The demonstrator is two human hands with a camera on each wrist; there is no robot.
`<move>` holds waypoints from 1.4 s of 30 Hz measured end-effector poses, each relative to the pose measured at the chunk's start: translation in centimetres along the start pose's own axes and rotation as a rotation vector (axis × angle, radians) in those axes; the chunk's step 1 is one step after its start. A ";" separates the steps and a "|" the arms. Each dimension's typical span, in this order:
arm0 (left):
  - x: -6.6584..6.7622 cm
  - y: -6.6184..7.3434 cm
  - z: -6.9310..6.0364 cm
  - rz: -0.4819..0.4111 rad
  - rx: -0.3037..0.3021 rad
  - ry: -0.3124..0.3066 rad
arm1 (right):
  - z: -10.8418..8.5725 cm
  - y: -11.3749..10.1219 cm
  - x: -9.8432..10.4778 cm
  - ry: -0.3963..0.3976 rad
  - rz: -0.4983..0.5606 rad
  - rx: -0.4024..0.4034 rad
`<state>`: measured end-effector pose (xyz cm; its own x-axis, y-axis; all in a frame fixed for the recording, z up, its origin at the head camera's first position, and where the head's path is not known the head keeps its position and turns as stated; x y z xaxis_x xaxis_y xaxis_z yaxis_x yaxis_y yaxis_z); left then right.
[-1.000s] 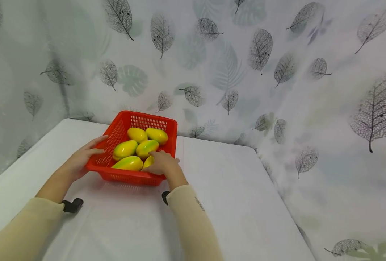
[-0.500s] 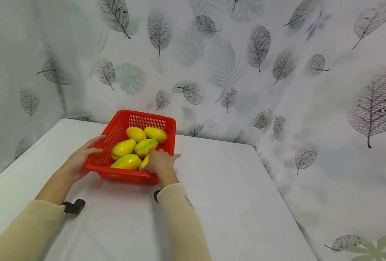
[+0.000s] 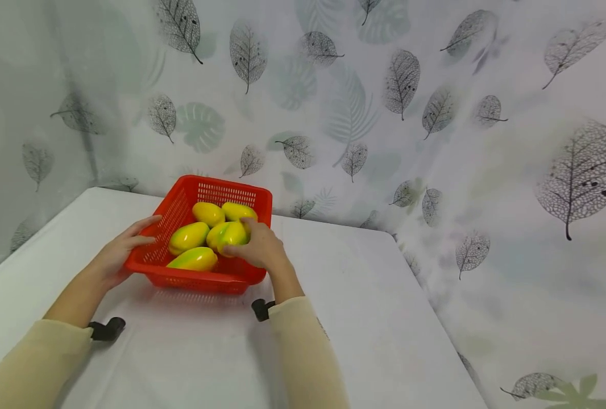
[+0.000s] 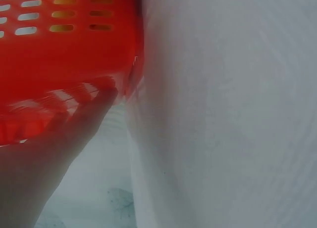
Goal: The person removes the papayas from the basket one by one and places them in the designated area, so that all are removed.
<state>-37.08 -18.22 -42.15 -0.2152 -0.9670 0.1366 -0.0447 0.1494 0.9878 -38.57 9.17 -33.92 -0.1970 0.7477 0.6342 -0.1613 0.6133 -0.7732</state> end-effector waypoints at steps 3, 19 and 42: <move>0.0 0.2 0.0 0.009 -0.001 0.001 | 0.1 0.1 2.8 0.080 0.083 0.054; 0.4 0.1 -0.2 0.010 0.004 0.001 | 0.6 9.9 7.5 0.172 0.068 -0.071; 0.1 0.0 -0.1 -0.008 0.019 0.009 | 1.1 9.1 6.0 0.116 -0.110 -0.025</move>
<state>-37.02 -18.37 -42.09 -0.2061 -0.9699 0.1299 -0.0646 0.1459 0.9872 -42.32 18.99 -37.14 -0.0663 0.6989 0.7121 -0.1515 0.6984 -0.6995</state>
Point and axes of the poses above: each hand's wrist, its own z-axis towards the middle knuckle, its own x-axis out of the back of the hand, y = z × x, the point moved 8 cm from there along z, towards the middle knuckle, and after that the axes turned 14 degrees about z, right-handed, at the moved point
